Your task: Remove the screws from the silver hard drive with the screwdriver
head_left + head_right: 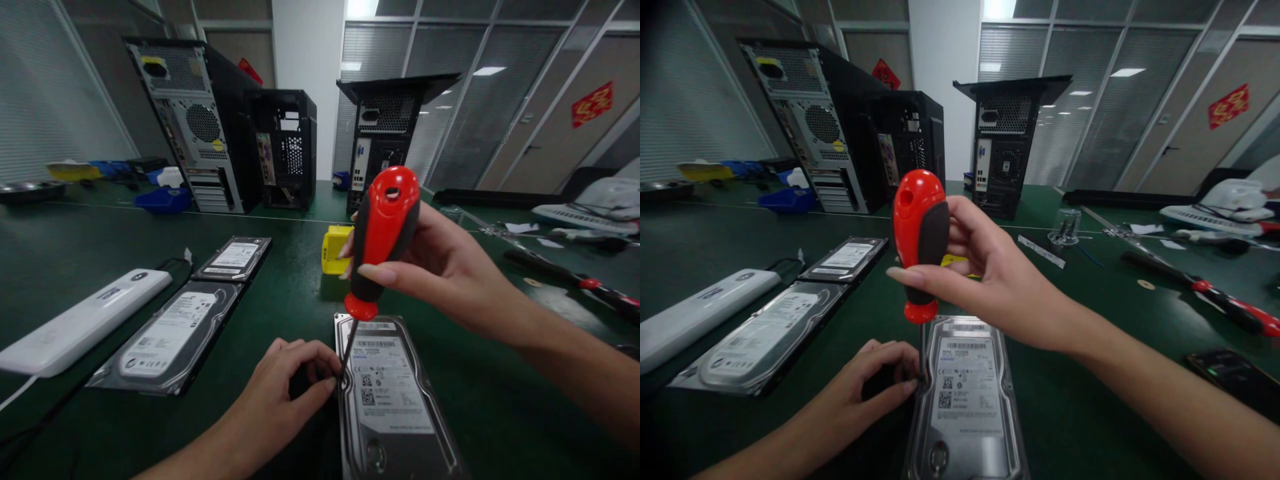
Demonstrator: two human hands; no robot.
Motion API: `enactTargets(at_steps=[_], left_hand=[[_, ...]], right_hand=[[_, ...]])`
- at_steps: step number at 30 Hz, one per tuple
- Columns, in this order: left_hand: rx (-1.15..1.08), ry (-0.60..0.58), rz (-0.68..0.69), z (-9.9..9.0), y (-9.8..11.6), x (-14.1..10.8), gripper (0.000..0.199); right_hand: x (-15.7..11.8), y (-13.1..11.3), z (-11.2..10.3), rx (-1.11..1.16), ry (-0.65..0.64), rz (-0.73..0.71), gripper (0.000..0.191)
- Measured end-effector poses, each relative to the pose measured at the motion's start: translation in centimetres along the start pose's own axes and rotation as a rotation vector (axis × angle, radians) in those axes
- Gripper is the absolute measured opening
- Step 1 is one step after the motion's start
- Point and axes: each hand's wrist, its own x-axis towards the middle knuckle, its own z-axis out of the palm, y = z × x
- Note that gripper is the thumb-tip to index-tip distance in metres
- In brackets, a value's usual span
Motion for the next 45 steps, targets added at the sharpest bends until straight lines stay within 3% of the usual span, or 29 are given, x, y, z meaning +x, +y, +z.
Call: enactTargets(at_steps=[2,4,8,12,20,25,29,34,41,45], left_hand=[[-0.006,0.005,0.007,0.0,-0.2,0.0,0.011],[-0.008,0.02,0.008,0.1,-0.4,0.0,0.01],[-0.008,0.023,0.012,0.2,-0.6,0.0,0.01],[0.003,0.019,0.01,0.2,-0.5,0.1,0.009],[-0.018,0.027,0.011,0.1,-0.4,-0.1,0.013],[-0.006,0.007,0.015,-0.1,0.4,0.2,0.014],[-0.014,0.111,0.067,0.4,0.6,1.0,0.013],[-0.034,0.141,0.091,0.5,0.5,1.2,0.013],[-0.026,0.036,0.105,-0.6,0.7,0.9,0.011],[-0.018,-0.04,0.107,-1.2,1.0,0.6,0.018]], right_hand=[[0.3,-0.2,-0.1,0.034,-0.067,0.028,0.027],[0.5,-0.4,-0.1,0.067,-0.108,0.029,0.042],[0.8,-0.7,0.2,-0.016,-0.012,-0.103,0.065],[1.1,-0.9,0.6,-0.104,0.023,-0.178,0.058],[1.4,-1.0,0.1,-0.055,0.042,-0.137,0.023],[2.0,-0.2,-0.6,0.03,0.03,-0.128,0.028],[2.5,0.0,-0.1,0.077,0.035,-0.106,0.032],[2.7,-0.1,0.3,0.163,0.007,-0.047,0.036],[2.7,-0.2,0.0,0.417,-0.064,0.049,0.016],[2.7,0.3,0.7,0.558,-0.064,0.061,0.021]])
